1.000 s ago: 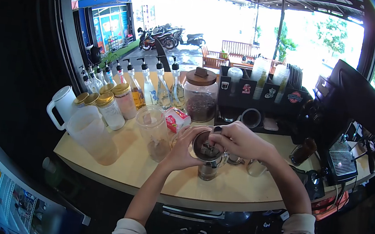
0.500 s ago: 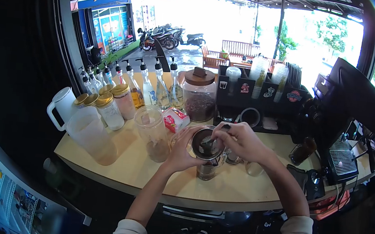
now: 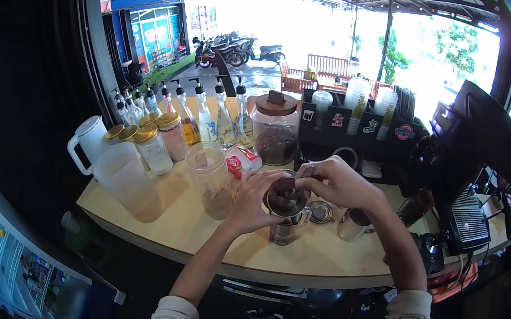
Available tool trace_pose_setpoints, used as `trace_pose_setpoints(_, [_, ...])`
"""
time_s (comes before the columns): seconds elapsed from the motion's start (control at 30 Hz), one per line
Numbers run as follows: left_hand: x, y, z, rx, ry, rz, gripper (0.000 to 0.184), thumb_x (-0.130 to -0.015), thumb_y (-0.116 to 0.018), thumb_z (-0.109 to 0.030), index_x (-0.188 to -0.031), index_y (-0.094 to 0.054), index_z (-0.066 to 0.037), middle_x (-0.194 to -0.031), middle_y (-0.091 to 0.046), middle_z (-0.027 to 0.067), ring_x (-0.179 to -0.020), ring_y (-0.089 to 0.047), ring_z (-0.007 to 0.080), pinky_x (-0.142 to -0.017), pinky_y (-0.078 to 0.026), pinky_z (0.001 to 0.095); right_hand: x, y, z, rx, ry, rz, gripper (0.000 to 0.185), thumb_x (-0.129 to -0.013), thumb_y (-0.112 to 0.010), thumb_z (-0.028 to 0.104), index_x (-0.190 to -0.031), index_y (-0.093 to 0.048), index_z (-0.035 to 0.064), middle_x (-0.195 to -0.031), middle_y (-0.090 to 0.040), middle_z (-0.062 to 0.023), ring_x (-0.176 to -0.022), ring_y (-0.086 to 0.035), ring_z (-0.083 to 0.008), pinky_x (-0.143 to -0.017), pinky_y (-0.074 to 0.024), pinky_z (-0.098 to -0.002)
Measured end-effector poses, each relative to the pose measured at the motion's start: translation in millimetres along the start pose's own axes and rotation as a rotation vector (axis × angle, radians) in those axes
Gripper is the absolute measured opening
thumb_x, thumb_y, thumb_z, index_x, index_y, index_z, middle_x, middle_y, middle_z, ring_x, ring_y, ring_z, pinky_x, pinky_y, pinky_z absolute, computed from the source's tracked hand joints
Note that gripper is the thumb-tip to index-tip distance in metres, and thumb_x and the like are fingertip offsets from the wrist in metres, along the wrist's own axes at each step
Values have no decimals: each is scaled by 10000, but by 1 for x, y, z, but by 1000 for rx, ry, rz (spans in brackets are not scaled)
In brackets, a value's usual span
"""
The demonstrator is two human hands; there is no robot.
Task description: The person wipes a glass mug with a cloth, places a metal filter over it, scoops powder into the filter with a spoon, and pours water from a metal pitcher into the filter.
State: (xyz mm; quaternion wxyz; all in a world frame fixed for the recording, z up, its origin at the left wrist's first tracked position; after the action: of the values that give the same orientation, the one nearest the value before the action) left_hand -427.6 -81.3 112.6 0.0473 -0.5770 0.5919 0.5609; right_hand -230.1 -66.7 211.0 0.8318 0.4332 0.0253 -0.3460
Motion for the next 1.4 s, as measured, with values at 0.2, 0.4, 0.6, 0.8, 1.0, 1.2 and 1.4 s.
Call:
trace_pose_setpoints(0.2, [-4,3,-7,-78,-21,44,798,-555,-816,-369,-1241,-478,-142,-1233,-526,50,-1164,-501,238,-1053,-232,524,-15,-6,31,279,-46,171,307,-888,-544,235,-886,-642,-56,-733,-606,-256,-691,-598,-398,-680,-488,-412])
trace_pose_setpoints(0.4, [1,-2,-6,-169,-122,11,797,-545,-818,-367,-1231,-479,-147,-1232,-526,40,-1157,-504,228,-1050,-233,524,-22,-19,23,268,80,136,317,-902,-565,239,-818,-632,-59,-673,-580,-244,-603,-578,-371,-586,-471,-386])
trace_pose_setpoints(0.6, [2,2,-2,-144,-53,14,814,-526,-816,-370,-1227,-478,-129,-1231,-531,49,-1163,-499,235,-1053,-240,505,-18,-20,16,159,156,104,341,-912,-563,233,-748,-613,-62,-619,-538,-226,-531,-527,-346,-521,-445,-359])
trace_pose_setpoints(0.8, [3,1,-1,-117,9,6,820,-532,-817,-411,-1223,-493,-111,-1183,-563,65,-1127,-524,240,-1060,-243,495,-10,-19,11,-10,-110,54,294,-948,-478,194,-821,-613,-33,-614,-591,-74,-556,-568,-137,-575,-466,-296])
trace_pose_setpoints(1.0, [4,4,-4,-68,29,-9,819,-524,-816,-384,-1226,-485,-120,-1140,-586,58,-1101,-542,230,-1041,-255,488,17,-22,-11,-202,-35,-217,307,-977,-423,185,-848,-597,-33,-672,-598,-47,-613,-556,-87,-590,-452,-250])
trace_pose_setpoints(1.2, [1,3,-3,-56,159,-7,819,-512,-838,-385,-1209,-509,-107,-1128,-592,71,-1124,-515,279,-1037,-292,473,65,-23,-22,-313,69,-797,266,-996,-376,158,-924,-566,-14,-696,-573,-26,-615,-473,-62,-580,-398,-217])
trace_pose_setpoints(1.4, [-4,2,0,-24,177,-10,784,-545,-831,-429,-1175,-521,-78,-1125,-591,97,-1099,-540,295,-1036,-278,492,113,-62,-69,144,-143,-806,163,-955,-461,114,-959,-583,6,-753,-614,-82,-624,-551,-164,-605,-434,-266])
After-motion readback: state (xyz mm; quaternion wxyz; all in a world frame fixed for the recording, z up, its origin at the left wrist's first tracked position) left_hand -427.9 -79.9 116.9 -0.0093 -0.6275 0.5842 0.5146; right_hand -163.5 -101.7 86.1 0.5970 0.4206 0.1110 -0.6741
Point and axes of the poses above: each hand's wrist, its own x-axis away from the middle knuckle, its own y-axis out of the back of the hand, z = x × y, the point moved 1 cm from there along -x, towards the middle knuckle
